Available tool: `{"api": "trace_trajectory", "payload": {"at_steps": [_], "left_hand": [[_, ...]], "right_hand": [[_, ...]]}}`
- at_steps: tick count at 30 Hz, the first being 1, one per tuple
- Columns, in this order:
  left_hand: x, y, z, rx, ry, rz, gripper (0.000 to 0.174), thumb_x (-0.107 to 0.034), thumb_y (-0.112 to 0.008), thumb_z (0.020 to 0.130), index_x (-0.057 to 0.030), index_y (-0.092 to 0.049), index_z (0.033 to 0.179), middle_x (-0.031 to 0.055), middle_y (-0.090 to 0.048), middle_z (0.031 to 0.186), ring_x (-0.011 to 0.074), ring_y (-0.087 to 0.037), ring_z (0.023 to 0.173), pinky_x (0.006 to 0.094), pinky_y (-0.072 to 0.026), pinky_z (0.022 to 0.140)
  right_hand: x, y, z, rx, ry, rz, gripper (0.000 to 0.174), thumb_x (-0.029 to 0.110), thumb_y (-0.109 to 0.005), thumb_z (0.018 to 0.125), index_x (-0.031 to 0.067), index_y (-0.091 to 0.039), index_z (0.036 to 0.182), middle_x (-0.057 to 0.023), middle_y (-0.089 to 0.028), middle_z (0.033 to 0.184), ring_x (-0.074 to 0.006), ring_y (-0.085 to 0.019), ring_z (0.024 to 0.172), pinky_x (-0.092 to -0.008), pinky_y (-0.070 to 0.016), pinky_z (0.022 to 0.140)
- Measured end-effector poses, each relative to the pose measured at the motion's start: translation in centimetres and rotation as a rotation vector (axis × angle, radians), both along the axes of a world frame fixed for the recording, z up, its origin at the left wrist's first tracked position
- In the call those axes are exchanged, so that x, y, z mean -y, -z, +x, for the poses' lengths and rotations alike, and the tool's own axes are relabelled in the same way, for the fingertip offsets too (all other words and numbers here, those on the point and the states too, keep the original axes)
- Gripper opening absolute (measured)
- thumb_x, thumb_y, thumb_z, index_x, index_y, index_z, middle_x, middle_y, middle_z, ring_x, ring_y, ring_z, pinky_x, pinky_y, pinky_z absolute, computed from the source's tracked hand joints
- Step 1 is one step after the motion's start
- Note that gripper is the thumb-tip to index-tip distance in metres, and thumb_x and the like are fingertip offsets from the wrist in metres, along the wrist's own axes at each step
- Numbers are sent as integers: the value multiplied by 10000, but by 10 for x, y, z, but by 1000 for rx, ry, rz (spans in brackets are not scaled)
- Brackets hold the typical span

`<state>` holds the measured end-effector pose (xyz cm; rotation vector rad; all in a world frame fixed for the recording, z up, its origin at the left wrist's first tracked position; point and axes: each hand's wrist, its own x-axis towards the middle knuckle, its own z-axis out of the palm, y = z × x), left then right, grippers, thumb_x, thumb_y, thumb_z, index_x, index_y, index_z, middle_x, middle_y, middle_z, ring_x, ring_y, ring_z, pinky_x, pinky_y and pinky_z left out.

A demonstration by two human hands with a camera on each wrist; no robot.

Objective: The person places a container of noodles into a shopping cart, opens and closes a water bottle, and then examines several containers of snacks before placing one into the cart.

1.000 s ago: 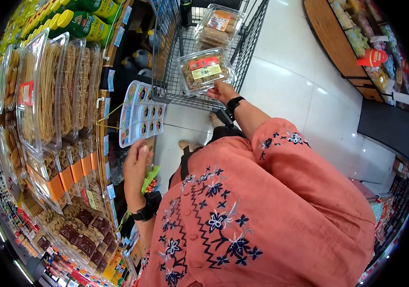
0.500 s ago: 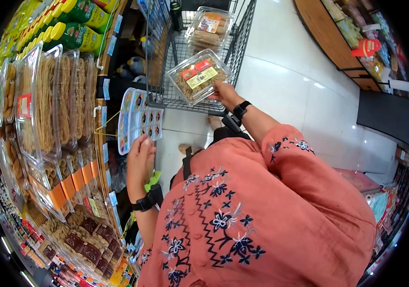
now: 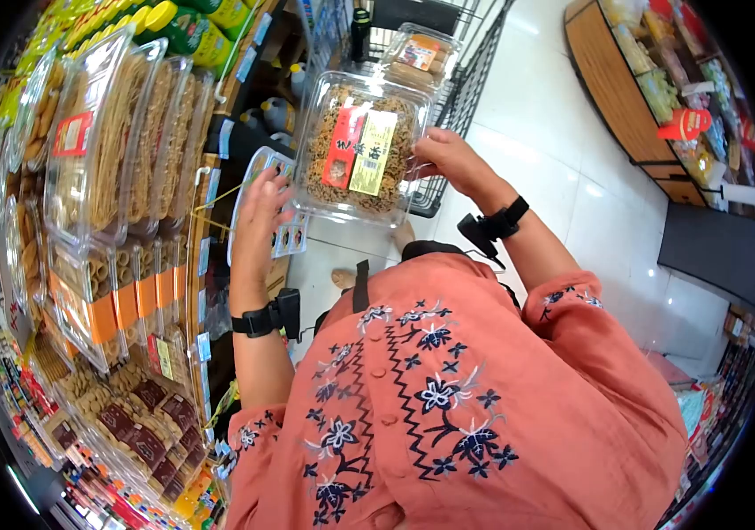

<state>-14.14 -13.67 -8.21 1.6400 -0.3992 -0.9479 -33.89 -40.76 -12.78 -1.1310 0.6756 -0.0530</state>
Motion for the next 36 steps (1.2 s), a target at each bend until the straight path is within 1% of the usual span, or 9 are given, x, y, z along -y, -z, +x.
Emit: {"api": "trace_trajectory", "payload": {"at_steps": [8, 12, 14, 18, 19, 21, 23, 28, 36], "left_hand": [[-40, -20, -26, -59, -67, -75, 729, -431, -526, 1029, 17, -279, 1550, 168, -344, 1579, 245, -320, 1457, 351, -263, 1166], [-61, -35, -40, 9, -183, -91, 723, -422, -505, 1036, 31, -265, 1546, 151, -310, 1592, 202, -446, 1313, 282, -389, 1037], [-75, -31, -41, -30, -236, -189, 676, -358, -500, 1047, 37, -272, 1547, 172, -293, 1603, 255, -259, 1484, 366, -204, 1198], [-75, -72, -61, -287, -433, -384, 692, -374, -500, 1048, 34, -250, 1548, 151, -296, 1593, 199, -470, 1322, 337, -515, 956], [-89, -59, -51, -544, -508, -588, 680, -362, -499, 1051, 32, -254, 1548, 147, -307, 1588, 196, -465, 1324, 339, -499, 978], [-100, -51, -50, -549, -510, -638, 658, -341, -495, 1056, 29, -262, 1547, 137, -333, 1575, 184, -457, 1324, 336, -462, 1019], [-102, -59, -58, -59, -370, -308, 638, -324, -489, 1061, 28, -270, 1547, 123, -363, 1557, 168, -453, 1320, 326, -417, 1057], [-111, -60, -63, -42, -437, -344, 596, -303, -494, 1063, 25, -318, 1529, 84, -452, 1470, 154, -438, 1307, 308, -340, 1090], [-132, -55, -46, 55, -475, -267, 605, -324, -547, 1035, 3, -368, 1511, 107, -504, 1436, 193, -509, 1275, 340, -434, 1057]], "right_hand": [[-34, -53, 35, 97, -206, -73, 339, 181, -547, 940, -16, -610, 1208, -70, -667, 1043, -162, -661, 931, -340, -585, 787], [-49, -61, 54, 135, -299, -129, 266, 177, -543, 956, -4, -632, 1129, -58, -660, 1033, -157, -653, 934, -341, -583, 790], [-57, -71, 61, 145, -316, -137, 250, 191, -546, 966, -1, -638, 1098, -46, -653, 1021, -140, -639, 926, -336, -581, 795], [-69, -89, 74, 200, -394, -174, 247, 208, -551, 973, 4, -638, 1082, -32, -646, 1002, -120, -623, 907, -319, -569, 793], [-72, -90, 77, 205, -416, -205, 245, 210, -553, 974, 5, -639, 1077, -29, -647, 996, -116, -621, 906, -311, -562, 791], [-74, -94, 82, 213, -457, -266, 241, 214, -556, 976, 7, -639, 1066, -24, -647, 984, -109, -618, 905, -296, -546, 788], [-78, -100, 86, 249, -480, -277, 229, 219, -559, 977, 15, -634, 1048, -13, -640, 955, -96, -609, 892, -276, -525, 784], [-90, -109, 95, 291, -467, -269, 198, 212, -604, 959, 39, -578, 865, 14, -576, 840, -73, -586, 748, -255, -529, 693], [-98, -104, 100, 310, -460, -145, 290, 260, -639, 957, 20, -535, 1081, -45, -613, 947, -133, -655, 837, -318, -580, 715]]}}
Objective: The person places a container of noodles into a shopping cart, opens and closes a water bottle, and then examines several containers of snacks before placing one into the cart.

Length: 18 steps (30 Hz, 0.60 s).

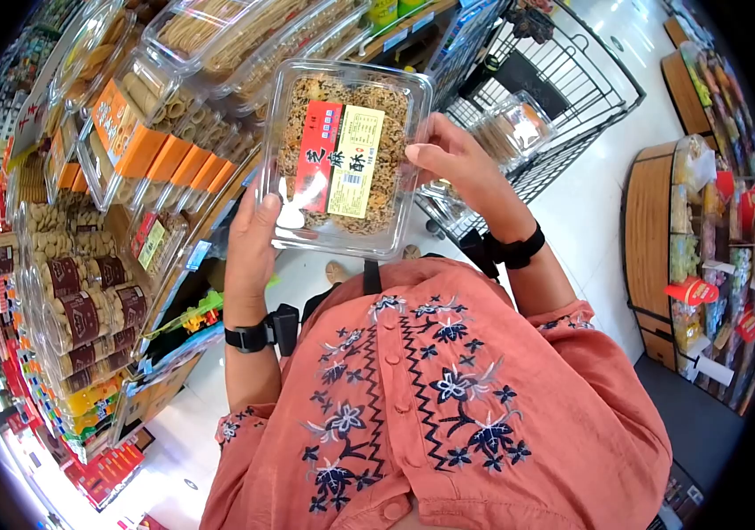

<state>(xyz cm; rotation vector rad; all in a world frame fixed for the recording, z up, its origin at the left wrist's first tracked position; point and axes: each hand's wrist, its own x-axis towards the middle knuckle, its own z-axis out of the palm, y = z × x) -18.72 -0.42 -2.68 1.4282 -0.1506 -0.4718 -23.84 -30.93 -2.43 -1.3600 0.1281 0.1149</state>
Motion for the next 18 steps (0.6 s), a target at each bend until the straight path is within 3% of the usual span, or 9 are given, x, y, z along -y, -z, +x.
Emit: {"api": "trace_trajectory", "payload": {"at_steps": [1, 4, 8, 10, 12, 15, 18], "left_hand": [[0, -2, 1, 33, -18, -61, 650, -341, -590, 1014, 21, -374, 1509, 115, -477, 1473, 196, -453, 1332, 315, -306, 1136], [-8, -12, 10, -16, 35, -73, 679, -379, -601, 1000, 37, -392, 1494, 133, -448, 1501, 211, -424, 1366, 330, -300, 1146], [-19, -12, 27, -5, 127, -32, 701, -401, -608, 989, 39, -398, 1492, 148, -446, 1507, 223, -415, 1383, 339, -263, 1165], [-24, -10, 36, 52, 182, 29, 684, -390, -610, 984, 33, -410, 1484, 160, -461, 1497, 233, -437, 1377, 327, -428, 1063], [-25, -18, 37, -24, 204, 26, 669, -380, -605, 984, 39, -417, 1471, 159, -468, 1491, 224, -497, 1318, 304, -534, 877], [-21, -20, 38, -43, 150, -4, 619, -382, -575, 994, 33, -453, 1437, 140, -505, 1453, 178, -618, 1142, 289, -590, 567], [-22, -20, 42, -44, 82, -80, 607, -409, -556, 1002, 16, -474, 1427, 124, -531, 1423, 176, -632, 1111, 326, -600, 676]], "right_hand": [[-2, -1, 0, -11, 14, 10, 336, 268, -643, 956, 13, -528, 1143, -58, -617, 971, -146, -665, 852, -328, -586, 720], [-8, -12, -1, -51, 28, 146, 488, 300, -637, 960, -7, -472, 1301, -88, -623, 1050, -172, -678, 875, -342, -593, 736], [-2, -8, 3, -76, -47, 240, 528, 328, -607, 976, -19, -474, 1351, -109, -651, 1105, -191, -693, 891, -354, -597, 758], [4, -7, 5, -62, -97, 307, 507, 327, -591, 984, -15, -491, 1344, -116, -661, 1124, -200, -702, 907, -363, -599, 779], [9, 0, 5, -59, -141, 310, 476, 304, -576, 990, -9, -503, 1342, -117, -669, 1130, -206, -709, 921, -371, -598, 803], [2, -1, 0, -50, -114, 343, 450, 277, -562, 995, -7, -506, 1340, -118, -674, 1133, -216, -714, 935, -381, -597, 829], [-2, 2, -2, -39, -78, 369, 453, 264, -549, 1000, -9, -482, 1357, -118, -673, 1138, -218, -711, 946, -396, -598, 835]]}}
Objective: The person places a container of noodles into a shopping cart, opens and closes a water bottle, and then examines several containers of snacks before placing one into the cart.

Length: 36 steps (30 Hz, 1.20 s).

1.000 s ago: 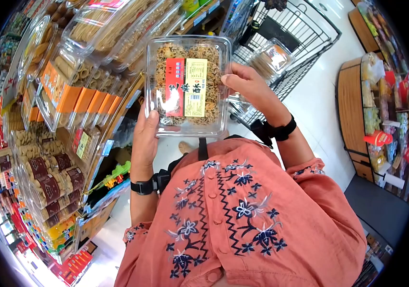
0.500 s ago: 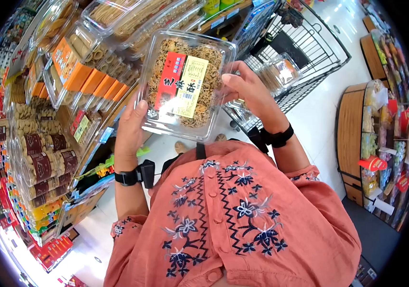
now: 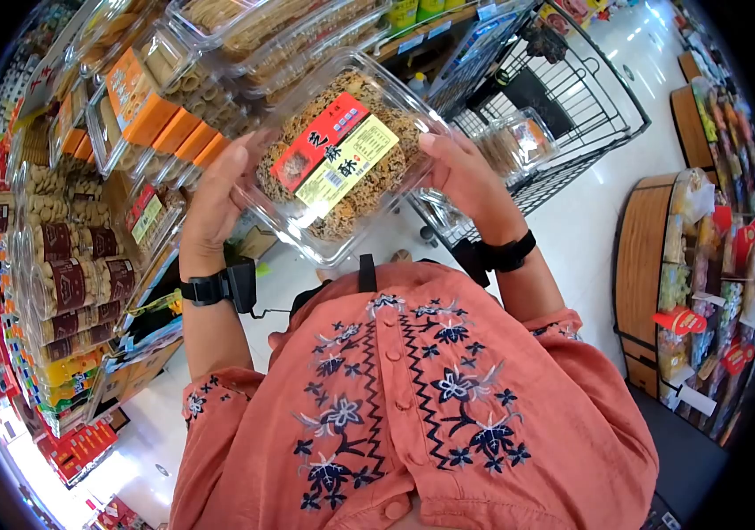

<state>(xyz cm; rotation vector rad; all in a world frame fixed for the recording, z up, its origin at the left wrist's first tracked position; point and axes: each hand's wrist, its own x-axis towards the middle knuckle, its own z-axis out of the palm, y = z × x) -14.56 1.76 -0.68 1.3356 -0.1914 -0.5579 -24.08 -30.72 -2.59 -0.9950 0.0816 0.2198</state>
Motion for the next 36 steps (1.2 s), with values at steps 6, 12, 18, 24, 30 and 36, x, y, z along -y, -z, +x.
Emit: {"api": "trace_trajectory", "payload": {"at_steps": [6, 12, 18, 24, 30, 36], "left_hand": [[6, 1, -13, -8, -155, -121, 643, -440, -532, 1012, 4, -421, 1464, 122, -554, 1369, 199, -611, 1131, 374, -559, 860], [30, 6, -37, -4, -109, -32, 651, -358, -497, 1047, 6, -280, 1541, 114, -526, 1377, 201, -541, 1191, 320, -485, 947], [44, 11, -47, 24, -171, -20, 690, -384, -497, 1049, 12, -247, 1556, 140, -514, 1381, 187, -535, 1173, 291, -486, 911], [43, 18, -45, 19, -160, -21, 678, -370, -497, 1053, -63, -212, 1586, 108, -469, 1419, 165, -507, 1205, 288, -498, 791], [56, 12, -52, 69, -221, -8, 690, -382, -500, 1048, 17, -253, 1553, 163, -521, 1360, 186, -523, 1206, 268, -502, 849], [48, 22, -50, 42, -214, -11, 609, -326, -477, 1061, -12, -288, 1548, 120, -562, 1301, 130, -576, 1061, 240, -499, 776]], "right_hand": [[-8, 4, -5, 40, 93, 124, 484, 239, -523, 1013, 19, -400, 1426, -128, -624, 1246, -225, -682, 1011, -442, -590, 869], [-8, 1, -8, 69, 134, 151, 471, 196, -513, 1016, 42, -386, 1443, -140, -586, 1312, -251, -654, 1089, -458, -572, 911], [-4, 7, -11, 71, 127, 162, 497, 161, -520, 1007, 47, -348, 1459, -147, -588, 1309, -256, -647, 1112, -458, -569, 919], [4, 12, -12, 50, 112, 153, 519, 141, -527, 992, 44, -328, 1462, -145, -591, 1306, -251, -647, 1113, -452, -565, 925], [12, 11, -14, 44, 113, 111, 510, 176, -544, 986, 26, -362, 1438, -132, -603, 1284, -236, -650, 1098, -417, -564, 909], [14, 11, -13, 36, 108, 67, 501, 212, -556, 987, 11, -391, 1414, -120, -609, 1258, -214, -650, 1071, -375, -557, 898]]}}
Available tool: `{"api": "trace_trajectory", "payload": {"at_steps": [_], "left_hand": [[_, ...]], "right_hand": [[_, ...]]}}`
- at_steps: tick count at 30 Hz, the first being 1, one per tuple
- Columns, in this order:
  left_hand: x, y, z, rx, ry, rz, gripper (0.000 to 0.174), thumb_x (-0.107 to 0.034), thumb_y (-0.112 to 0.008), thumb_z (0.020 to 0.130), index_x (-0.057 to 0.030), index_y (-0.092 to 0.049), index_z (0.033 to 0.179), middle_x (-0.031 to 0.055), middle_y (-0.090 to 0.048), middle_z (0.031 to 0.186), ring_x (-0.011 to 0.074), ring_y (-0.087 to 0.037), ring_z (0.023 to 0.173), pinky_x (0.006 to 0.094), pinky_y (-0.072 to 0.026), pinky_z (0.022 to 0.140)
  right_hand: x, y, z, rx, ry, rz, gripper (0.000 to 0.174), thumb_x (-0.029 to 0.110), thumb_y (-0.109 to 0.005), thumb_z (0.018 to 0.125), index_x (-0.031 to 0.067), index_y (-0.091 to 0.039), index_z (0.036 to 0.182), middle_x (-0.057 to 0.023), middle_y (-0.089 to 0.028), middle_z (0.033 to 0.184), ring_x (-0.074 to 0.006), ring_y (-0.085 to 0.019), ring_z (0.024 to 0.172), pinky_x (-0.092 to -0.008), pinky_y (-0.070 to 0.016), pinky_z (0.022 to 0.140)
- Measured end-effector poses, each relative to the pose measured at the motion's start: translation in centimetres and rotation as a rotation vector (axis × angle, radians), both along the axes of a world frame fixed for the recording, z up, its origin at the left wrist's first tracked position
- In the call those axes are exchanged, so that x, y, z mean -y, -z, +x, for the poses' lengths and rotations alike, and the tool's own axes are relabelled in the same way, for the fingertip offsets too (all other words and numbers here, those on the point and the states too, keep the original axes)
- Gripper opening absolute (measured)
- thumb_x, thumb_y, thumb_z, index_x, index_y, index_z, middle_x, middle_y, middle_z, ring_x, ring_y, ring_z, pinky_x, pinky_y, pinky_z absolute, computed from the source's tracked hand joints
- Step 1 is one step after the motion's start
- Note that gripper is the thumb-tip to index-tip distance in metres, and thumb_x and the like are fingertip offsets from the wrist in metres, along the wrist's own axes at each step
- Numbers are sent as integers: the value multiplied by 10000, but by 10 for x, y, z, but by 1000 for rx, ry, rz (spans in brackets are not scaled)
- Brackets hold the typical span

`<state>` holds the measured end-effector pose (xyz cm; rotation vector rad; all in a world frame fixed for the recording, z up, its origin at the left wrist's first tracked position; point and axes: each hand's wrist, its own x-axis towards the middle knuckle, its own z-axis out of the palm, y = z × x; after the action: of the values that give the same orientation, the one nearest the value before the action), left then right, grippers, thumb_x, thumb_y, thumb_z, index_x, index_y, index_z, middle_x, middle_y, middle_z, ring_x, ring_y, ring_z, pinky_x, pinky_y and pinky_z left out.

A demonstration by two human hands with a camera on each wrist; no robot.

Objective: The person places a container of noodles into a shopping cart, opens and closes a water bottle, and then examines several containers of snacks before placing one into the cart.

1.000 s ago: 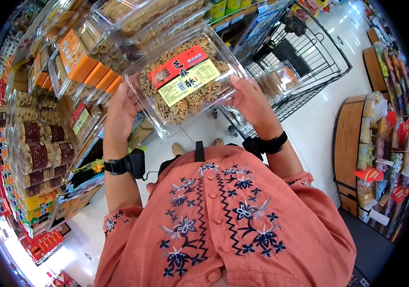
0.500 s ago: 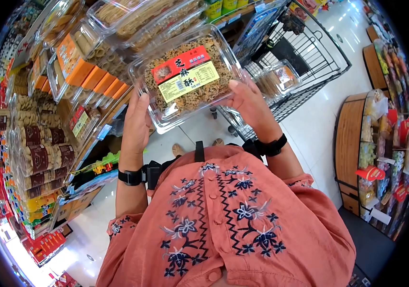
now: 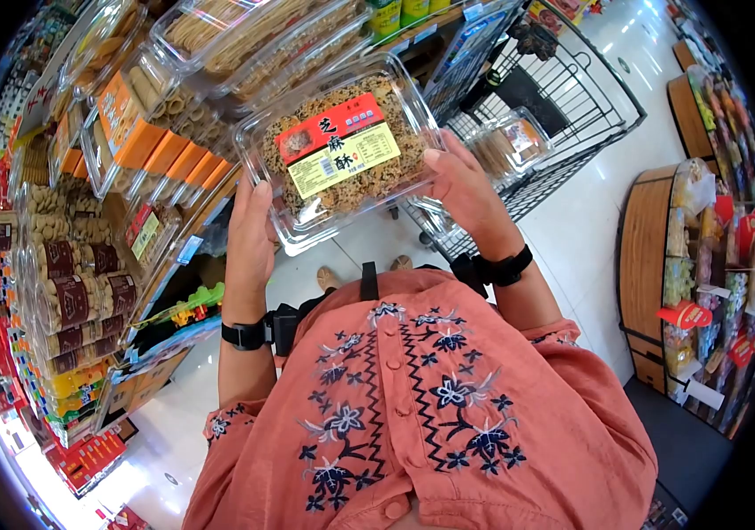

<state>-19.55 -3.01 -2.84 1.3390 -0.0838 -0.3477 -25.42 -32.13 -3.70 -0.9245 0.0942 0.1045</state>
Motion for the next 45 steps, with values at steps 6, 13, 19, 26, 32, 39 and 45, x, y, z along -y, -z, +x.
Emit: {"api": "trace_trajectory", "payload": {"at_steps": [6, 13, 19, 26, 32, 39, 45], "left_hand": [[-1, -4, -2, 0, -29, 25, 583, -336, -483, 1057, -108, -312, 1565, 63, -550, 1215, 99, -504, 915, 242, -459, 732], [-8, -8, -9, -9, -48, 44, 578, -334, -479, 1060, -95, -318, 1561, 18, -550, 1177, 72, -497, 914, 221, -448, 740], [-12, -12, -20, 41, -112, 56, 576, -328, -461, 1063, -54, -321, 1551, 65, -582, 1266, 86, -559, 980, 220, -458, 808], [-22, -18, -31, 31, -168, 124, 581, -327, -424, 1069, -24, -315, 1552, 76, -545, 1353, 121, -535, 1100, 224, -444, 852], [-45, -8, -36, 59, -246, 93, 568, -288, -419, 1059, 0, -326, 1539, 65, -549, 1355, 126, -541, 1098, 223, -440, 849], [-66, -7, -51, -110, -467, -52, 471, -285, -428, 1055, -58, -459, 1466, -54, -570, 896, 44, -466, 770, 229, -348, 656], [-97, -4, -60, -127, -525, -260, 499, -359, -406, 1078, -63, -428, 1479, 79, -621, 1273, 169, -633, 1073, 302, -520, 883]], "right_hand": [[2, 4, 3, -20, -3, -21, 411, 230, -562, 993, 9, -455, 1322, -91, -620, 1180, -186, -647, 1049, -356, -546, 892], [0, 3, 5, -30, -30, -36, 352, 228, -567, 995, 17, -488, 1265, -88, -621, 1160, -176, -633, 1065, -348, -517, 922], [-6, 0, 8, -23, -88, -83, 368, 238, -586, 983, 13, -500, 1262, -92, -619, 1177, -169, -623, 1083, -333, -502, 936], [-17, -11, 12, 10, -154, -98, 522, 233, -585, 980, 1, -432, 1422, -67, -612, 1207, -151, -599, 1112, -319, -483, 965], [-32, -16, 16, -6, -252, -208, 547, 231, -593, 969, 33, -426, 1450, -36, -606, 1171, -100, -562, 1040, -254, -448, 879], [-56, -45, 11, 62, -415, -352, 628, 318, -636, 952, 64, -412, 1481, -57, -621, 1173, -108, -571, 1040, -255, -439, 890], [-85, -76, 22, 156, -590, -241, 615, 245, -594, 992, -15, -355, 1496, -136, -628, 1238, -213, -620, 1130, -355, -538, 925]]}}
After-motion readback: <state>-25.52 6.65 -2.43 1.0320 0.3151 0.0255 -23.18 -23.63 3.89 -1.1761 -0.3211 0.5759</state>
